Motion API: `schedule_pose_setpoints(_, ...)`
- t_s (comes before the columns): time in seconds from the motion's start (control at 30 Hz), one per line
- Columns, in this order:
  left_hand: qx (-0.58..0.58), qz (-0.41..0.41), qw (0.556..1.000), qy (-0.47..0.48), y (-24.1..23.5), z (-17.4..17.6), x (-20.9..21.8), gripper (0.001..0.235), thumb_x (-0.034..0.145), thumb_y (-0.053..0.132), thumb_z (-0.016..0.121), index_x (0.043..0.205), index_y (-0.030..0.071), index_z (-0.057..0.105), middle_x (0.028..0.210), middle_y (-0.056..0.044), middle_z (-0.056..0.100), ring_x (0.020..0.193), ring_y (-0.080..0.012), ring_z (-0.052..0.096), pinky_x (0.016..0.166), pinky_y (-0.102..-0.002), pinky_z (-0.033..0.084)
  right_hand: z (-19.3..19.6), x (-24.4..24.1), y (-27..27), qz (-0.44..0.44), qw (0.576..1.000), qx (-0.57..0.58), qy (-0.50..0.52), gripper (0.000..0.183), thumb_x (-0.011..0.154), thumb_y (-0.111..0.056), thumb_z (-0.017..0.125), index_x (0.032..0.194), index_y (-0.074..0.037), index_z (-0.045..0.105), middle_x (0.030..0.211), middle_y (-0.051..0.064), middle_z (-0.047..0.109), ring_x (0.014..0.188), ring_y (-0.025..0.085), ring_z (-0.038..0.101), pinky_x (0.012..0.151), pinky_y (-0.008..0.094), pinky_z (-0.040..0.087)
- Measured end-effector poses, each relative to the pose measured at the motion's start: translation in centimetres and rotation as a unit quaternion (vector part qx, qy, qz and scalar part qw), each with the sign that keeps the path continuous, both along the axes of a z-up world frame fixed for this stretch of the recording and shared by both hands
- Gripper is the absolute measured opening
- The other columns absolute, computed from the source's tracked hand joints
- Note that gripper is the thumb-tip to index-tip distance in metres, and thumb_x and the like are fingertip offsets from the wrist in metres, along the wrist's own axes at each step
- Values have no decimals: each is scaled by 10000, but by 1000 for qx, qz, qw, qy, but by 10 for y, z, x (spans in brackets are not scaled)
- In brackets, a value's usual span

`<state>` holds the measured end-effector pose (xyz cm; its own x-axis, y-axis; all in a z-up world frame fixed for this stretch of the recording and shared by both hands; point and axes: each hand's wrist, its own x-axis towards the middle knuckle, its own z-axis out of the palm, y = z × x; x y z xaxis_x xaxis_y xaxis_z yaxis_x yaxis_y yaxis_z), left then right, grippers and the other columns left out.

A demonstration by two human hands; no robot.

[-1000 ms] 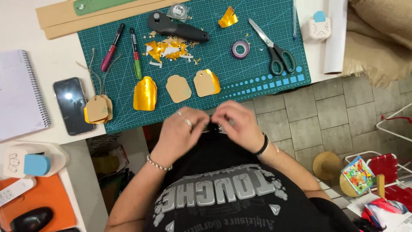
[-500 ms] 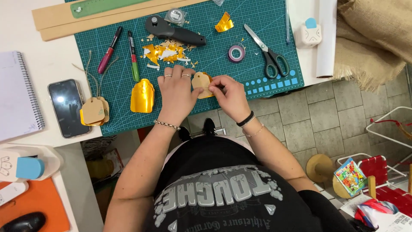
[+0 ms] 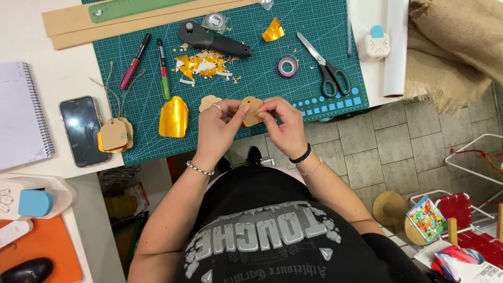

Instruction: The person assembles small craft tags by threading twine through pre-cut holes in cardboard tags and tying knots. They repeatedly pull twine from a burlap fabric roll to create the strings for the tags. The person also briefly uses a smartphone to scroll through a messaging app before returning to the assembly task.

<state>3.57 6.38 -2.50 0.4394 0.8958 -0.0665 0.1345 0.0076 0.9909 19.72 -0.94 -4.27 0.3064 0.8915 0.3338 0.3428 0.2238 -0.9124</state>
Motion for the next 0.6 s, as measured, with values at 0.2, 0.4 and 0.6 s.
schedule_pose_setpoints(0.2,-39,38,998,-42,-14,13,-2,168,915,191,773,1004,48,766,786,-105,727,723,-107,654,640,-222,564,15,-9,-8,-11,997,37,-72,52,956,-58,678,919,-75,712,881,90,683,748,238,666,675,326,570)
schedule_pose_setpoints(0.4,-42,65,993,-92,-20,17,-3,216,878,139,807,1028,-6,750,801,-134,725,738,-121,662,673,-247,592,32,-18,-14,8,997,50,-58,44,950,-35,673,917,-64,683,902,97,675,637,196,582,599,316,533)
schedule_pose_setpoints(0.6,-42,85,990,-108,-26,17,-2,230,856,120,827,1020,-19,745,796,-126,723,737,-104,658,676,-234,591,34,-18,-15,0,997,50,-53,37,952,-36,664,918,-39,679,887,112,674,606,193,574,571,306,512)
